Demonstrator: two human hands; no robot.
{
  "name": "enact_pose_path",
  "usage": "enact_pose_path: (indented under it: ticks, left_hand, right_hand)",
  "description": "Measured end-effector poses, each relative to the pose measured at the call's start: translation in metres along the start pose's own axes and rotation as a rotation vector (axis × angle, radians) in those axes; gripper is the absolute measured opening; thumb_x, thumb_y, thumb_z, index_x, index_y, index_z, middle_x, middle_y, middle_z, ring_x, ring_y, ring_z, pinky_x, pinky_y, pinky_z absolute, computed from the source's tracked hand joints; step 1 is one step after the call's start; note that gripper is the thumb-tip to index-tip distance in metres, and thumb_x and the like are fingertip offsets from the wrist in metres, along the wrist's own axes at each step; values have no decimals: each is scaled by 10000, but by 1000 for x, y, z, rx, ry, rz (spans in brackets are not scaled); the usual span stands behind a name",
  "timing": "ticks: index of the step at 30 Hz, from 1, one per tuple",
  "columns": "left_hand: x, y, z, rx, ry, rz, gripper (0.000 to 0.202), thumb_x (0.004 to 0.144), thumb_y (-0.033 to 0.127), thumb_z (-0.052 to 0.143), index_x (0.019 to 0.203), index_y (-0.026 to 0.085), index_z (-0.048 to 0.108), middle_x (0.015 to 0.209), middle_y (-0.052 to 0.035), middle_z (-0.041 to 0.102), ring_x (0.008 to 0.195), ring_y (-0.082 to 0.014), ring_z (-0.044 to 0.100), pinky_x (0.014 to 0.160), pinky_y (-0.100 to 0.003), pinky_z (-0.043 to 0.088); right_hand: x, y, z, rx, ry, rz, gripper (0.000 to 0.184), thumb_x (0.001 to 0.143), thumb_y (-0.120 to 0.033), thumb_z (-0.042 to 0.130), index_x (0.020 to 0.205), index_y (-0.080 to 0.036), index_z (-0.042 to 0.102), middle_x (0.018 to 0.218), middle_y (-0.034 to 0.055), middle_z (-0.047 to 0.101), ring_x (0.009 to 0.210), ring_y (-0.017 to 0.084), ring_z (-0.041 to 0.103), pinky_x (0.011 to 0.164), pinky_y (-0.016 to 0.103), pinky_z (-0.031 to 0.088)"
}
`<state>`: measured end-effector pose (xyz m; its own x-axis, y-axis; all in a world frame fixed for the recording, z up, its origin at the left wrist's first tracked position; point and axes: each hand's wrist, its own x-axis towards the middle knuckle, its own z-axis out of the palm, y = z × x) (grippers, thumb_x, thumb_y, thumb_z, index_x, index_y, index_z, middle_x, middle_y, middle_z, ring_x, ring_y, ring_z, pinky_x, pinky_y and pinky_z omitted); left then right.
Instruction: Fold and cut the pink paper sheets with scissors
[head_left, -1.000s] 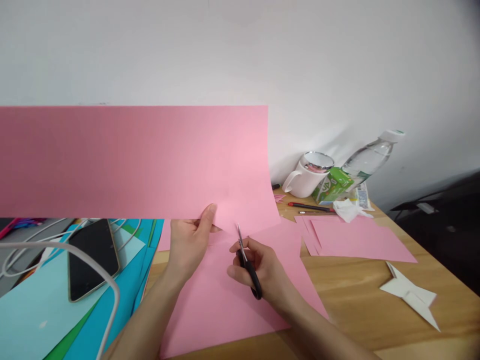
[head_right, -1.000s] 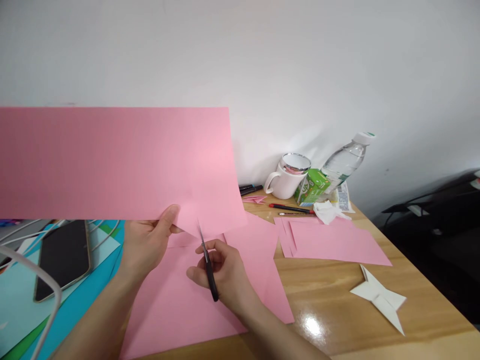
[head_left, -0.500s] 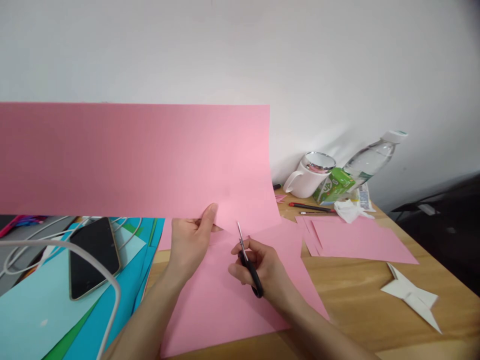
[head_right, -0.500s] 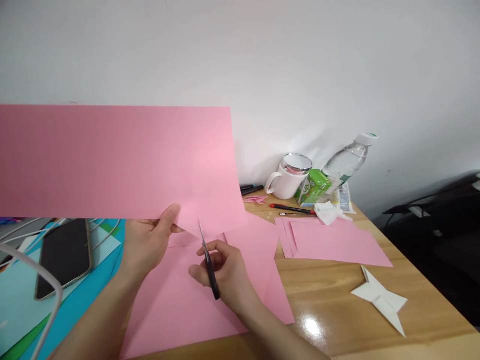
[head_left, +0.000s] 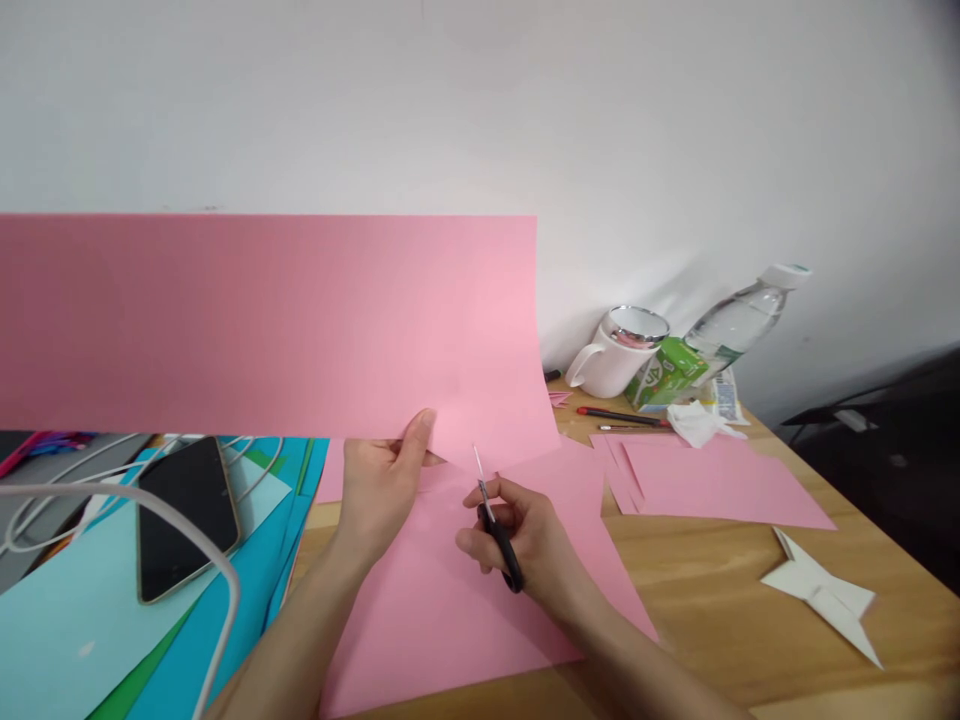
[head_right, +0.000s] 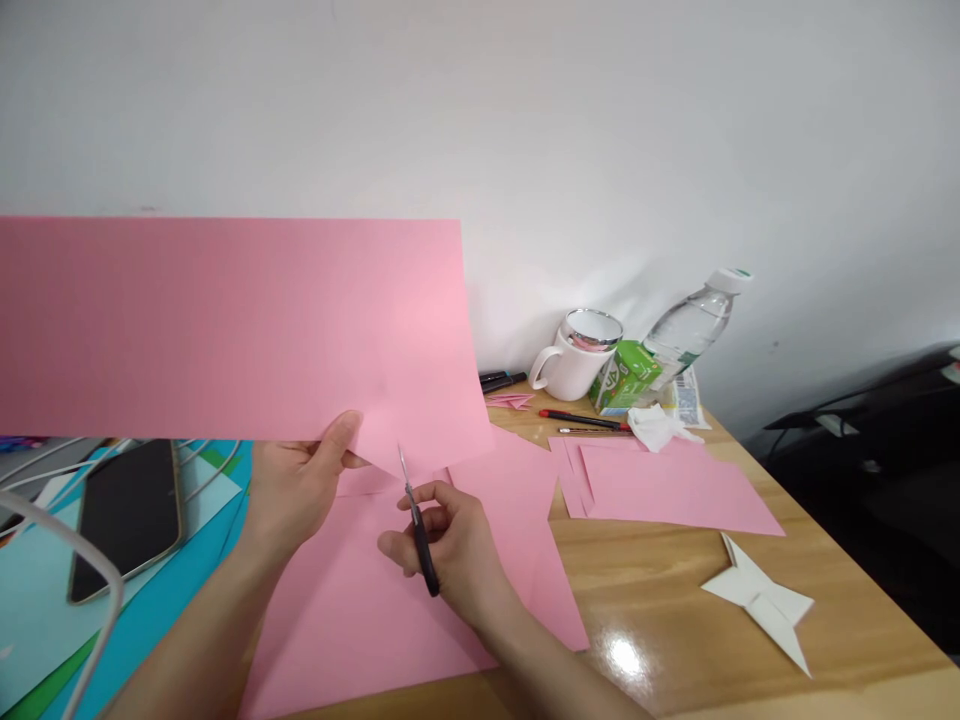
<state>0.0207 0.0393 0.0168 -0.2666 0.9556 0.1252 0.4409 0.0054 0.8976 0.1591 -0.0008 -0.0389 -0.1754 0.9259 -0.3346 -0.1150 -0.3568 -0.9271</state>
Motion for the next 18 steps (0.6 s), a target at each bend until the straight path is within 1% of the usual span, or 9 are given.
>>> enact_pose_path:
  ticks: [3,5,9,11,14,18]
  left_hand:
    - [-1,-1,1,22,12,-13,461,741,458,589,418,130,609,359,9,443,369,-99,431,350,-196,341]
    - [-2,-1,1,31,17,-23,448,728,464,596,431,130,613,377,11,439,383,-98,418,355,-199,332]
    - [-5,1,2,37,-42,-64,450,731,484,582,448,135,619,410,5,447,411,-104,416,370,-208,330]
    - [-5,3,2,41,-54,-74,456,731,490,576,443,138,614,402,13,413,406,-102,398,369,-211,323]
    - [-5,3,2,47,-34,-60,455,725,488,576,427,145,597,397,24,369,403,-98,370,366,-214,305]
    - [-4,1,2,49,-17,-33,437,729,470,578,428,154,582,419,13,414,424,-107,395,374,-218,301]
  right_hand:
    - [0,0,-1,32,-56,-24,429,521,-210,817,859,-176,555,559,-74,558,500,79,464,484,203,373]
    - [0,1,-2,42,-70,-41,454,526,-176,813,889,-174,540,594,-70,571,546,88,500,524,209,404]
    - [2,2,-2,28,-54,-64,424,545,-153,800,860,-180,517,619,-65,580,588,104,540,587,237,445]
    - [3,2,-2,18,-47,-71,410,547,-160,800,846,-179,520,623,-64,579,584,105,540,581,239,444]
    - [3,3,-2,18,-42,-77,401,551,-176,802,845,-175,530,628,-62,578,580,102,533,566,233,429]
    - [3,5,-2,15,-43,-78,406,553,-204,805,858,-174,537,606,-65,569,567,103,520,542,228,409]
